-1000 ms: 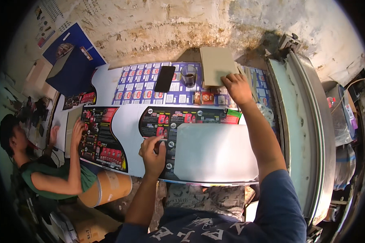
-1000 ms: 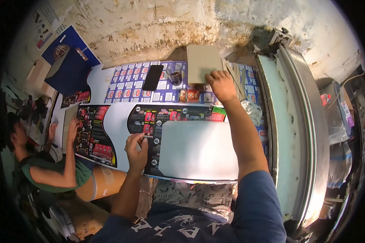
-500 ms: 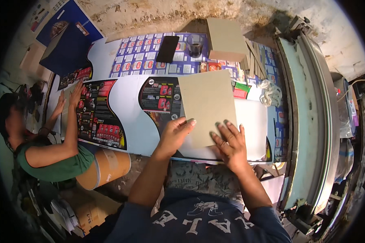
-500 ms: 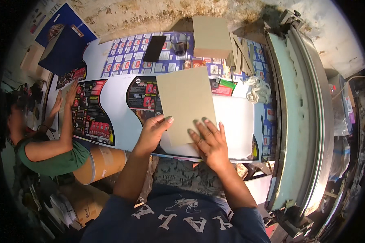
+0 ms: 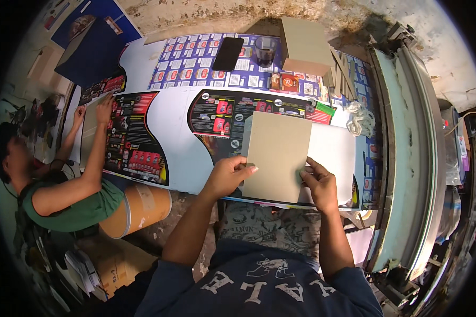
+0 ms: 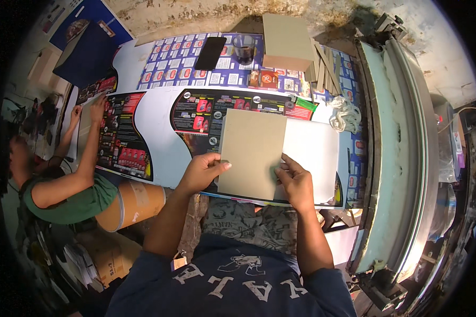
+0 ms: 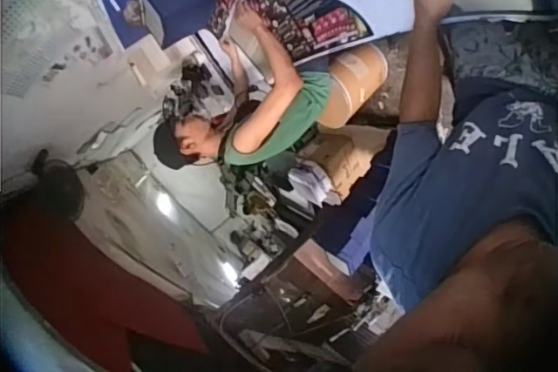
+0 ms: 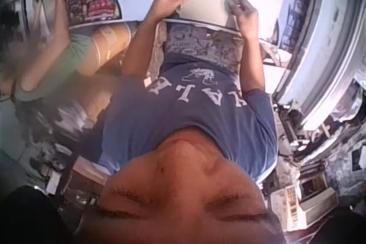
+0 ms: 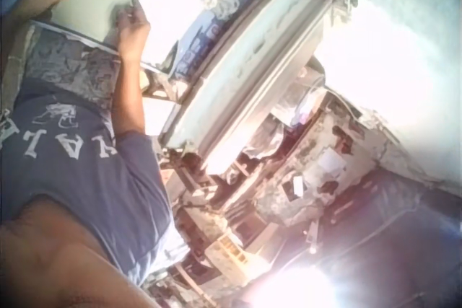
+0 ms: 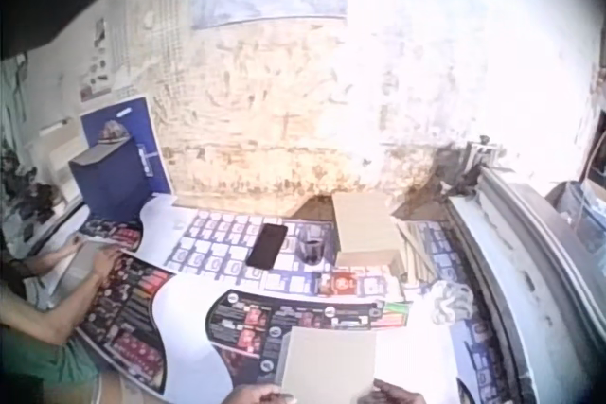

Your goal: The person assembles book covers by placing cardboard panels onto an adhesive sheet and pressing them down by hand. They pass the assembled covers through a rolling machine to press the layers together.

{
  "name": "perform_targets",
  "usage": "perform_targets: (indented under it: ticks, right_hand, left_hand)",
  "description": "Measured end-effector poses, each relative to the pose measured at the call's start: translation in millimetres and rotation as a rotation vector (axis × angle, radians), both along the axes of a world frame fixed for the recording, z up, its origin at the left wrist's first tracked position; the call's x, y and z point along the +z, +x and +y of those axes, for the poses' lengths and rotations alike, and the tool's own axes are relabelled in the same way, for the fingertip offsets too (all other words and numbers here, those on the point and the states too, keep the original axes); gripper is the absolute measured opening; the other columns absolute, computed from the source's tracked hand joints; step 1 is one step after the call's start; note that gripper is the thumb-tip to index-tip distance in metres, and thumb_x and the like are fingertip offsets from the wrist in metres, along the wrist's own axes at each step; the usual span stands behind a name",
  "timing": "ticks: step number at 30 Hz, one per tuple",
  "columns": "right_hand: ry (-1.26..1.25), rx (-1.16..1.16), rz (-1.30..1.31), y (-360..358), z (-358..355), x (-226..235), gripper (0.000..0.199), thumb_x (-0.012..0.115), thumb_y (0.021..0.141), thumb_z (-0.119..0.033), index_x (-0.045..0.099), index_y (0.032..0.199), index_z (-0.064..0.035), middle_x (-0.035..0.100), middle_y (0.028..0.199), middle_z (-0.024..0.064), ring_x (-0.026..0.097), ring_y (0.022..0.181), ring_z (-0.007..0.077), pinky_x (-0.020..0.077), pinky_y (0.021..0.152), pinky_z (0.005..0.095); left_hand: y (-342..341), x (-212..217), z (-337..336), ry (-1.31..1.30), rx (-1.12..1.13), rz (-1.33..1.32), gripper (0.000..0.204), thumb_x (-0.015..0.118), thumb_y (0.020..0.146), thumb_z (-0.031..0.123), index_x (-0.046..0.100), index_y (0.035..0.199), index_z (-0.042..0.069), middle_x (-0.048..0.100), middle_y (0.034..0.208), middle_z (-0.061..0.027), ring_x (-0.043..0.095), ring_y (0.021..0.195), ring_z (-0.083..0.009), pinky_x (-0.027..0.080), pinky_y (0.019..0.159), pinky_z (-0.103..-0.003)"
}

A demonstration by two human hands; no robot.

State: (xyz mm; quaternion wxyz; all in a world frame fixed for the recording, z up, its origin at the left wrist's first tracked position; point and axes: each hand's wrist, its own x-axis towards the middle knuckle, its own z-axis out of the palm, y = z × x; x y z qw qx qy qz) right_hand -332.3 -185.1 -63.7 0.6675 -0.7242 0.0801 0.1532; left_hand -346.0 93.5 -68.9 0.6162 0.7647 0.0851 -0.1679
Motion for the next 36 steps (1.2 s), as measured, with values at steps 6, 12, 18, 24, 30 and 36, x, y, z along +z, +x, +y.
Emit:
perform_targets:
  ticks: [6, 12, 18, 24, 30, 36]
  right_hand:
    - [-0.025, -0.018, 0.025, 12.0, 1.6, -9.6, 0.05, 0.066, 0.093, -0.002, 0.054, 0.139, 0.0103, 0.07, 0.096, 0.0082, 0.063, 0.078, 0.0102, 0.0523, 0.068, 0.0243]
    - [-0.074, 0.007, 0.048, 19.0, 5.8, -22.9, 0.049, 0.067, 0.091, -0.003, 0.056, 0.137, 0.009, 0.069, 0.092, 0.0062, 0.063, 0.074, 0.0098, 0.0521, 0.065, 0.0242]
    - [-0.186, 0.033, 0.025, 18.1, 8.0, -25.1, 0.049, 0.069, 0.09, -0.005, 0.058, 0.135, 0.0083, 0.074, 0.093, 0.0101, 0.066, 0.076, 0.0112, 0.0538, 0.069, 0.0259]
    - [-0.539, 0.139, -0.123, 22.0, 12.5, -7.0, 0.043, 0.073, 0.086, -0.01, 0.066, 0.126, 0.006, 0.076, 0.091, 0.0143, 0.072, 0.08, 0.0181, 0.056, 0.077, 0.0307]
    - [-0.643, 0.176, -0.121, 25.5, 12.7, -6.5, 0.042, 0.074, 0.086, -0.011, 0.068, 0.125, 0.0054, 0.075, 0.086, 0.012, 0.069, 0.077, 0.0144, 0.0547, 0.075, 0.0292]
    - [-0.648, 0.177, -0.107, 26.0, 12.5, -4.0, 0.043, 0.074, 0.086, -0.012, 0.068, 0.125, 0.0048, 0.075, 0.088, 0.0135, 0.07, 0.079, 0.0161, 0.0549, 0.077, 0.0298]
  left_hand:
    - [14.3, -10.2, 32.3, 0.521, -0.225, -0.424, 0.076, 0.085, 0.078, 0.044, 0.059, 0.139, 0.007, 0.05, 0.146, -0.0139, 0.04, 0.14, -0.0334, 0.03, 0.115, -0.048]
    - [25.8, -4.2, 46.9, 0.732, -0.55, -0.356, 0.094, 0.086, 0.07, 0.053, 0.052, 0.147, 0.012, 0.037, 0.158, -0.0095, 0.02, 0.151, -0.0353, 0.012, 0.122, -0.058]
    - [26.3, -8.2, 47.6, 0.753, -0.591, -0.364, 0.093, 0.087, 0.068, 0.049, 0.053, 0.147, 0.015, 0.037, 0.158, -0.0081, 0.02, 0.15, -0.0359, 0.009, 0.121, -0.062]
    - [27.0, -9.3, 47.4, 0.724, -0.577, -0.349, 0.091, 0.087, 0.068, 0.046, 0.053, 0.147, 0.016, 0.038, 0.156, -0.0079, 0.021, 0.15, -0.0352, 0.004, 0.122, -0.062]
    - [27.0, -5.5, 45.8, 0.77, -0.584, -0.349, 0.09, 0.086, 0.069, 0.045, 0.053, 0.147, 0.017, 0.038, 0.156, -0.008, 0.021, 0.15, -0.0341, 0.004, 0.122, -0.061]
    - [28.3, -6.6, 45.5, 0.758, -0.59, -0.347, 0.09, 0.086, 0.069, 0.046, 0.053, 0.148, 0.018, 0.038, 0.156, -0.0077, 0.022, 0.149, -0.0334, 0.005, 0.121, -0.061]
